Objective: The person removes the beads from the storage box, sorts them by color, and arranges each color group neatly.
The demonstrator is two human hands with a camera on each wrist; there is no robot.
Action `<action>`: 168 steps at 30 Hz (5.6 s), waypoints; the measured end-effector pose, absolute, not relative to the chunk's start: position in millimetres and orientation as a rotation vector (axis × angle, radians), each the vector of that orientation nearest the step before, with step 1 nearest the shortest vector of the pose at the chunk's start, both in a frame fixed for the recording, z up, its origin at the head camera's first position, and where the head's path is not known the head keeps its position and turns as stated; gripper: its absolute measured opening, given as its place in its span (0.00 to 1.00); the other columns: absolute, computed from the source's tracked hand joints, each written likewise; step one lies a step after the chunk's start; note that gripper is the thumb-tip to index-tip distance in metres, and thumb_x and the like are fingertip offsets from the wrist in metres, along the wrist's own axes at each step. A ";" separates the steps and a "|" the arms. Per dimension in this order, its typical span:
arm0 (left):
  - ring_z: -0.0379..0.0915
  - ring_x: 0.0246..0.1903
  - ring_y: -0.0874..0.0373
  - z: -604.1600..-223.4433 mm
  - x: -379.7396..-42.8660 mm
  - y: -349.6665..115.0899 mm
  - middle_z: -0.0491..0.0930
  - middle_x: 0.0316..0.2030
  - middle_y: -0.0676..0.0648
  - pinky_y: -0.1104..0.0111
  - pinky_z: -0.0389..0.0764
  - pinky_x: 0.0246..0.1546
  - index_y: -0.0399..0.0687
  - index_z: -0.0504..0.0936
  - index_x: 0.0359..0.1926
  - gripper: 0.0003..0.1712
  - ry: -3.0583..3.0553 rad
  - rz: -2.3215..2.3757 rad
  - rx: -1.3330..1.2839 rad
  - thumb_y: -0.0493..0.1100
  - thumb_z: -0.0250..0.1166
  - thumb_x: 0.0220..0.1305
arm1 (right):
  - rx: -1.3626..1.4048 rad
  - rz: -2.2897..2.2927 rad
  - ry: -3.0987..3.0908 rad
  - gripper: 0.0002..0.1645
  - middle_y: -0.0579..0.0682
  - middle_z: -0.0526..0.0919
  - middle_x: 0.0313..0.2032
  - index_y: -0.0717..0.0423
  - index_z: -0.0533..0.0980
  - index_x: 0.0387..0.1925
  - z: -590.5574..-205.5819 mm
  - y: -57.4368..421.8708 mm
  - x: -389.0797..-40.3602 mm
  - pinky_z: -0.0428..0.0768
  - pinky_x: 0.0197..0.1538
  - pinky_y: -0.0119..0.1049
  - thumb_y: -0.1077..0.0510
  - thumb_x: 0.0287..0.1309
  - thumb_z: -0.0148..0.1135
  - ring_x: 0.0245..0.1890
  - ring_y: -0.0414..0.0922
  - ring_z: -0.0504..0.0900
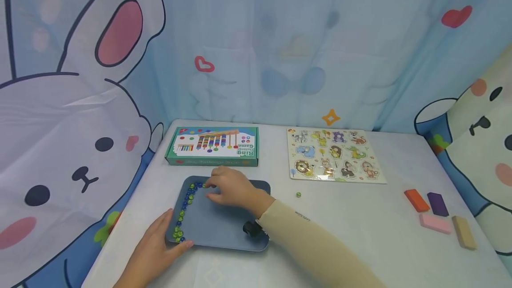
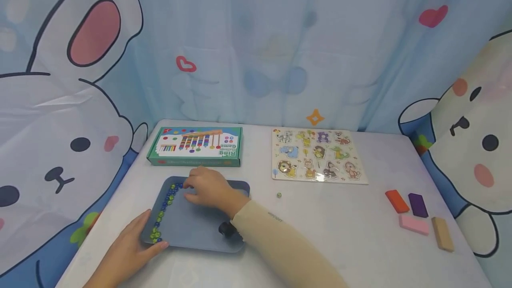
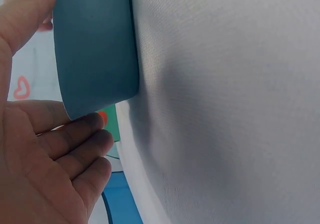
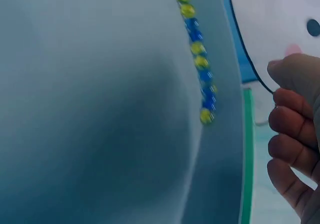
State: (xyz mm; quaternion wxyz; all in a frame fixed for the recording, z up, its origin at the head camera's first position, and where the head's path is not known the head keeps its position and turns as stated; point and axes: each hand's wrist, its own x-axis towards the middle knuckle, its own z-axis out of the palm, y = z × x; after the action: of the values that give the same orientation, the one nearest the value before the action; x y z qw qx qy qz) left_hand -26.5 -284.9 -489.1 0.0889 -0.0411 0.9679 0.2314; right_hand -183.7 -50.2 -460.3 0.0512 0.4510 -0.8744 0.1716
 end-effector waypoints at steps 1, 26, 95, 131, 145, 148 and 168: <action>0.58 0.76 0.29 -488.9 -26.0 -285.1 0.60 0.77 0.28 0.34 0.67 0.72 0.31 0.56 0.80 0.77 2.881 0.688 -0.119 0.86 0.65 0.49 | 1.414 0.504 -2.646 0.16 0.38 0.85 0.40 0.45 0.89 0.48 -461.7 -54.9 -182.3 0.81 0.42 0.25 0.42 0.66 0.70 0.43 0.35 0.80; 0.61 0.75 0.31 -490.9 -24.0 -288.3 0.61 0.77 0.30 0.35 0.69 0.71 0.32 0.58 0.79 0.72 2.953 0.790 -0.024 0.83 0.64 0.54 | 2.129 0.120 -2.501 0.13 0.32 0.81 0.40 0.36 0.87 0.47 -487.0 -121.5 -158.0 0.76 0.40 0.19 0.41 0.64 0.72 0.39 0.28 0.74; 0.58 0.77 0.31 -492.6 -26.7 -285.6 0.59 0.78 0.30 0.34 0.68 0.72 0.33 0.54 0.81 0.78 2.868 0.746 -0.130 0.87 0.63 0.49 | 1.628 0.738 -2.577 0.08 0.37 0.82 0.38 0.42 0.89 0.44 -445.9 -44.4 -186.8 0.76 0.43 0.19 0.48 0.66 0.70 0.40 0.34 0.79; 0.58 0.75 0.26 -491.0 -28.1 -285.9 0.59 0.77 0.26 0.33 0.68 0.71 0.31 0.53 0.81 0.78 2.826 0.673 -0.155 0.85 0.66 0.49 | 0.842 0.782 -2.772 0.06 0.40 0.84 0.35 0.46 0.87 0.37 -468.0 164.7 -192.0 0.85 0.42 0.38 0.55 0.58 0.78 0.38 0.39 0.80; 0.56 0.75 0.26 -490.1 -26.6 -287.2 0.58 0.77 0.27 0.32 0.66 0.71 0.33 0.53 0.81 0.79 2.829 0.644 -0.162 0.87 0.64 0.49 | 0.689 0.692 -2.988 0.06 0.33 0.81 0.32 0.41 0.87 0.36 -498.5 197.6 -181.6 0.81 0.43 0.34 0.51 0.56 0.78 0.36 0.33 0.75; 0.56 0.75 0.26 -488.8 -26.7 -286.9 0.58 0.77 0.26 0.32 0.65 0.72 0.32 0.53 0.81 0.79 2.828 0.637 -0.159 0.87 0.64 0.49 | 0.700 0.673 -2.999 0.06 0.31 0.80 0.32 0.40 0.87 0.36 -504.7 199.4 -182.3 0.80 0.42 0.33 0.51 0.56 0.77 0.35 0.33 0.74; 0.55 0.76 0.26 -488.0 -28.0 -285.0 0.57 0.78 0.27 0.32 0.63 0.73 0.33 0.53 0.81 0.80 2.808 0.622 -0.198 0.86 0.67 0.47 | 0.710 0.657 -3.036 0.08 0.31 0.81 0.32 0.40 0.86 0.37 -516.2 203.0 -181.1 0.80 0.39 0.31 0.51 0.56 0.78 0.32 0.32 0.74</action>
State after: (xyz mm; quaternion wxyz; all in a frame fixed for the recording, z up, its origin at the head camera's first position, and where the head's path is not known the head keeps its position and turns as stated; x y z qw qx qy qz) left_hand -28.0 -285.0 -488.0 0.1288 -0.0682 0.9659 0.2140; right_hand -181.1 203.0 -516.2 -0.0223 0.2229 -0.9525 0.2062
